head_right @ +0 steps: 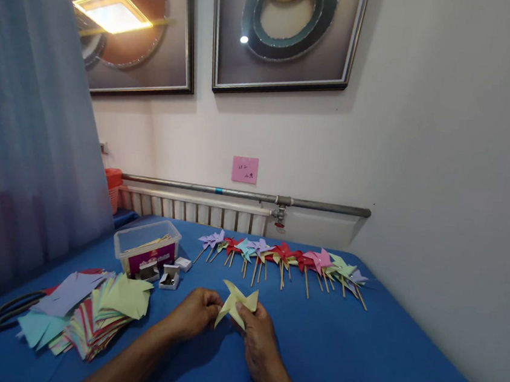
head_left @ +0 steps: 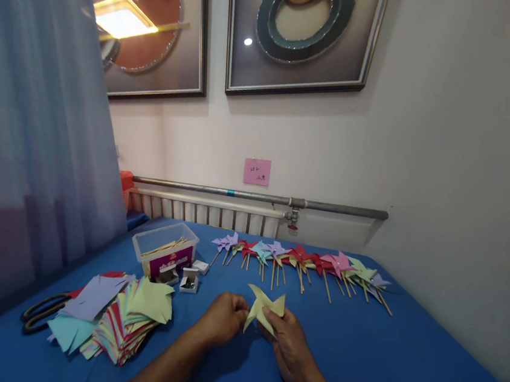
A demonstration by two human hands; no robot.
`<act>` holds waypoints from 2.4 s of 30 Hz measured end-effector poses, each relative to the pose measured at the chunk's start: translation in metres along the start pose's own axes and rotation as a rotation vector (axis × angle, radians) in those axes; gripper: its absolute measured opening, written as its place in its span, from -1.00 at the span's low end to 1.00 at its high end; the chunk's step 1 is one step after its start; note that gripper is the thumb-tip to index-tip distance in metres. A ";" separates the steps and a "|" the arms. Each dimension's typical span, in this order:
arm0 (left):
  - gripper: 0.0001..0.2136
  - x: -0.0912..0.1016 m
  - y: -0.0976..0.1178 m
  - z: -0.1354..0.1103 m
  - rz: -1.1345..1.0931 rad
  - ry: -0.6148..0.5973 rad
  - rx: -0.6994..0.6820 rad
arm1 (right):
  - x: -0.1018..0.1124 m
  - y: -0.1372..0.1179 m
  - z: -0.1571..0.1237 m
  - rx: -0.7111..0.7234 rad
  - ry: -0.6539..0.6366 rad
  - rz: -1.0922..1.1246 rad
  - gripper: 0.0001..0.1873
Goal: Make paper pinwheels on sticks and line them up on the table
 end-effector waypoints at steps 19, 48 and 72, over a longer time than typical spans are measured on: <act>-0.87 -0.005 0.001 0.000 0.039 0.021 -0.054 | 0.001 0.002 0.003 0.020 0.012 0.020 -0.65; -0.79 0.000 0.020 -0.009 0.200 0.129 -0.142 | 0.004 -0.002 0.005 0.062 0.056 0.050 -0.64; -0.80 0.000 0.024 -0.011 0.278 0.201 -0.155 | 0.003 -0.004 0.007 0.083 0.068 0.072 -0.55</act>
Point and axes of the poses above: each hand's wrist, its own z-axis towards the middle knuckle, its own x-axis out of the back of the hand, y = z × x, the point moved 9 cm from there along z, towards the middle knuckle, and after that the axes turned 10 degrees about z, right-handed, at the moved point
